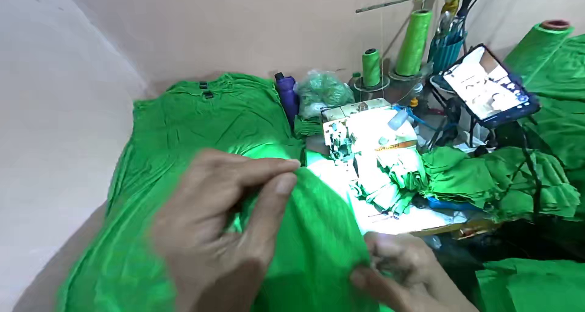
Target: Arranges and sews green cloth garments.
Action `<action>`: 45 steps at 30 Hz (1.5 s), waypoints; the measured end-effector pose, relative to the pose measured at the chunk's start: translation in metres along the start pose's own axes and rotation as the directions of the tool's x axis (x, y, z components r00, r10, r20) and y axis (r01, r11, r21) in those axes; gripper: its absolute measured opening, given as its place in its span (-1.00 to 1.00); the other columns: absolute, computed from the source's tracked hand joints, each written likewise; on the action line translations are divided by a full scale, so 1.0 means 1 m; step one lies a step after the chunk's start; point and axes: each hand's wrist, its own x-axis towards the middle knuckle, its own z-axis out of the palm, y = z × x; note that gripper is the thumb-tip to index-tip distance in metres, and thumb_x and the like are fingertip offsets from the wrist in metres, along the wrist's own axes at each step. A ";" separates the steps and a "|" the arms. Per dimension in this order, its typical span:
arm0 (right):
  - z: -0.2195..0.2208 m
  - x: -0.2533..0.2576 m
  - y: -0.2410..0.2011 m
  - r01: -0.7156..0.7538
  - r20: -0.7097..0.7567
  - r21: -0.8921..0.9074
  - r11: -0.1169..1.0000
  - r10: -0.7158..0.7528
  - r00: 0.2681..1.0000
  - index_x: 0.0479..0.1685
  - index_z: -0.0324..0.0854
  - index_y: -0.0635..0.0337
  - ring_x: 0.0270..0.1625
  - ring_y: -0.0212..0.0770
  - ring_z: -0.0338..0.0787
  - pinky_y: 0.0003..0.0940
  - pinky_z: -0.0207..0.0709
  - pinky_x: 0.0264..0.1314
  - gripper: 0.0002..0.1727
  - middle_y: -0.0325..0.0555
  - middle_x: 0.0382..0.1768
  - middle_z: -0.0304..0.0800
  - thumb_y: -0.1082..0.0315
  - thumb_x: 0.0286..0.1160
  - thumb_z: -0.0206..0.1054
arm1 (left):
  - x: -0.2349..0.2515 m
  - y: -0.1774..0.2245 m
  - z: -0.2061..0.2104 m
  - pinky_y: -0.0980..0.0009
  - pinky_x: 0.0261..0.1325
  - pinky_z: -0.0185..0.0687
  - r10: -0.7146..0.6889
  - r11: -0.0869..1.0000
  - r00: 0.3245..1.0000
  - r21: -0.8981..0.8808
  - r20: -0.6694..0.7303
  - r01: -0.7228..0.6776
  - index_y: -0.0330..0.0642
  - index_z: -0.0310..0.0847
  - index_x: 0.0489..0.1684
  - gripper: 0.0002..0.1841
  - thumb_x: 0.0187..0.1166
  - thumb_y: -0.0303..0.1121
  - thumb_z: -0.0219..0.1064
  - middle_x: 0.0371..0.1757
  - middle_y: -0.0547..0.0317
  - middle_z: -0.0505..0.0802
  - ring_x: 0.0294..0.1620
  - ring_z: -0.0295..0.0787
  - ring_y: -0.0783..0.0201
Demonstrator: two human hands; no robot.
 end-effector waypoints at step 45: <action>-0.038 -0.018 0.168 -0.439 -0.644 -0.359 0.824 0.122 0.755 -0.32 0.73 0.21 -0.33 -0.70 0.56 -0.83 0.43 -0.27 -0.84 -0.34 -0.39 0.65 0.29 0.44 0.38 | -0.039 -0.150 0.195 -0.25 0.15 0.29 -0.633 0.747 0.736 0.439 0.241 0.499 0.17 0.91 0.15 -0.72 0.57 -0.10 0.44 0.37 -0.01 0.75 0.31 0.56 -0.20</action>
